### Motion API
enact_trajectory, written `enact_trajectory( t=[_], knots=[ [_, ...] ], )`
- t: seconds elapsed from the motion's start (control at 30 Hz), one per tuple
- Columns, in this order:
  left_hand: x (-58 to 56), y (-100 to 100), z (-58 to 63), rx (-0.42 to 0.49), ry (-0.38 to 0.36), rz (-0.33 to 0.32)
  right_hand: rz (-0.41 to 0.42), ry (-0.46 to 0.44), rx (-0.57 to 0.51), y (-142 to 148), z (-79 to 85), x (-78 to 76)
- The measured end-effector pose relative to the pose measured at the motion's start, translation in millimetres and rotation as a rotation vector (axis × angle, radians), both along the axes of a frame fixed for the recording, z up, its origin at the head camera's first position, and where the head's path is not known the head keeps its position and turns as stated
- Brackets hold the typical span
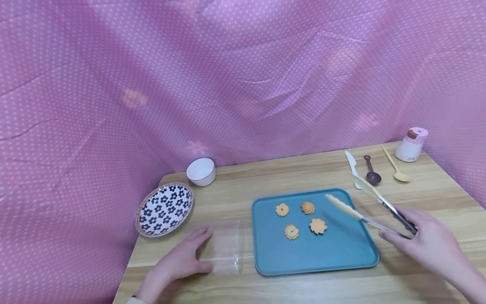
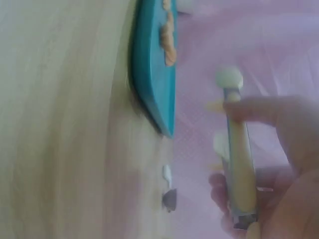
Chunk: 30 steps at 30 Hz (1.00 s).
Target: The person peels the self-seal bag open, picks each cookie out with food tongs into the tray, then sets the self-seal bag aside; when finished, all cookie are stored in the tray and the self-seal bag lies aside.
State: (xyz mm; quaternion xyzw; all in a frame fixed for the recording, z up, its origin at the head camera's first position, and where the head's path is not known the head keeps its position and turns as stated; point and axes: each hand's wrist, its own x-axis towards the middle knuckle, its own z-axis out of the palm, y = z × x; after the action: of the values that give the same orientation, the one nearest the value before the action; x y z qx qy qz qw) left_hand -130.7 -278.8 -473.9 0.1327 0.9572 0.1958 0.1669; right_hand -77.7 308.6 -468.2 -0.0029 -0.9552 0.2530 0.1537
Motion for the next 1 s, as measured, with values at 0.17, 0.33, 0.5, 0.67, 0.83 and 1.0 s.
enact_trajectory(
  t=[0.17,0.33,0.5,0.67,0.83,1.0],
  knots=[
    [2.1,-1,-1.2,0.013,-0.009,0.011,-0.118,-0.172,-0.053,8,-4.0,-7.5],
    [4.4,-3,-2.2,0.016,-0.007,0.014,-0.143,-0.227,-0.088,18,-12.8,-11.2],
    [5.1,-1,-1.0,0.002,0.005,0.021,-0.161,-0.268,-0.141,27,-20.2,-14.3],
    [3.2,5,0.7,-0.038,0.031,0.030,-0.172,-0.269,-0.136,33,-25.5,-13.8],
    [1.7,10,0.6,-0.073,0.062,0.025,-0.194,-0.264,-0.121,37,-30.3,-11.0],
    [0.5,13,1.1,-0.089,0.092,0.023,-0.205,-0.286,-0.107,35,-32.2,-6.7]
  ],
)
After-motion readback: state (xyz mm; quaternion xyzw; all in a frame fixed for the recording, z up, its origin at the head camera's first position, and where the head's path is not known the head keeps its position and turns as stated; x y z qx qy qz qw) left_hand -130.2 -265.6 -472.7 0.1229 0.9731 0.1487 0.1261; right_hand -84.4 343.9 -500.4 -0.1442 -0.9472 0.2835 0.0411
